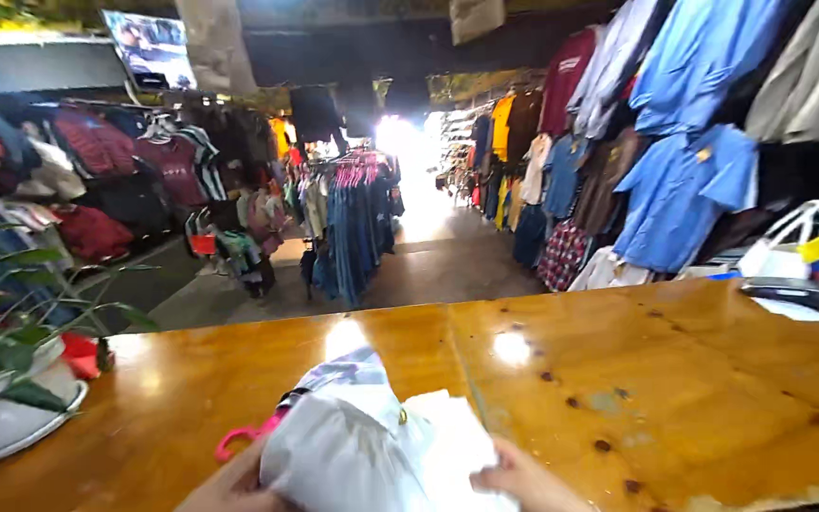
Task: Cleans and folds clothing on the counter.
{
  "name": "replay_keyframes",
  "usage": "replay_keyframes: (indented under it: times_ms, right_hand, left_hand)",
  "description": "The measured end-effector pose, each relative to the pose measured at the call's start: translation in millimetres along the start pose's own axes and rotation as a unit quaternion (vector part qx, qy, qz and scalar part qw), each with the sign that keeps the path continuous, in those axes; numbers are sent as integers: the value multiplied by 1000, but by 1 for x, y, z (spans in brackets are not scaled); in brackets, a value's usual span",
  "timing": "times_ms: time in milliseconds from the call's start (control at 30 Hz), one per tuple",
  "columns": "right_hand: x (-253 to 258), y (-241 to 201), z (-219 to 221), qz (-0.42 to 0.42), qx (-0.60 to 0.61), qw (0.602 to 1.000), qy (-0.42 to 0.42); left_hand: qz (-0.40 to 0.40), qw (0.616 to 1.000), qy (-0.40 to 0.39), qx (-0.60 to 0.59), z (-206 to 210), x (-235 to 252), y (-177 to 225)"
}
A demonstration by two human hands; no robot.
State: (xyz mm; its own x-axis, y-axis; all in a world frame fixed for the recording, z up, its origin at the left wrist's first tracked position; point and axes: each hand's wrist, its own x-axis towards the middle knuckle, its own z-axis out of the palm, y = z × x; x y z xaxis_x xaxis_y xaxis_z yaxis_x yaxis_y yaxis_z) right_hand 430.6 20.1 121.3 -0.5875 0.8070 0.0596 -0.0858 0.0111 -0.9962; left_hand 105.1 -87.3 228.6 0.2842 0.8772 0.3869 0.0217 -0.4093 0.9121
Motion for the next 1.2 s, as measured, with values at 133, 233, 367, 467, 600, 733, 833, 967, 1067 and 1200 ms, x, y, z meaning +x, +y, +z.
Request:
replay_keyframes:
  times_ms: [133, 233, 367, 467, 600, 733, 833, 967, 1067, 1200]
  right_hand:
    - [-23, -78, -110, -21, -68, 987, 145]
    - [-29, -115, -172, -35, -83, 988, 128]
    - [-12, -146, -241, -17, -169, 967, 190]
    - [-5, -160, -276, -37, -281, 912, 295]
    - [-7, -159, -328, -70, -413, 830, 368]
    - [-8, -157, -362, -87, -502, 713, 481]
    - [-13, -149, -348, -206, -541, 590, 563]
    - [-39, -104, -275, -297, -658, 482, 497]
    - [-42, -15, -214, -271, -668, 605, 337]
    - [-45, 62, -175, -145, -569, 809, 27]
  left_hand:
    - [-158, 975, 64, 145, 13, 98, 20]
    - [-154, 975, 10, 161, 16, 169, 12]
    - [-92, 986, -25, 137, 22, 268, -15]
    - [-55, 983, -57, 167, 35, 332, -37]
    - [-28, 961, -160, 222, 54, 408, -89]
    - [51, 932, -104, 342, 76, 475, -143]
    - [165, 923, -11, 347, 105, 501, -165]
    - [194, 942, 40, 271, 123, 513, -191]
    - [73, 947, -35, 310, 112, 502, -250]
    - [-162, 922, -36, 350, 116, 438, -287]
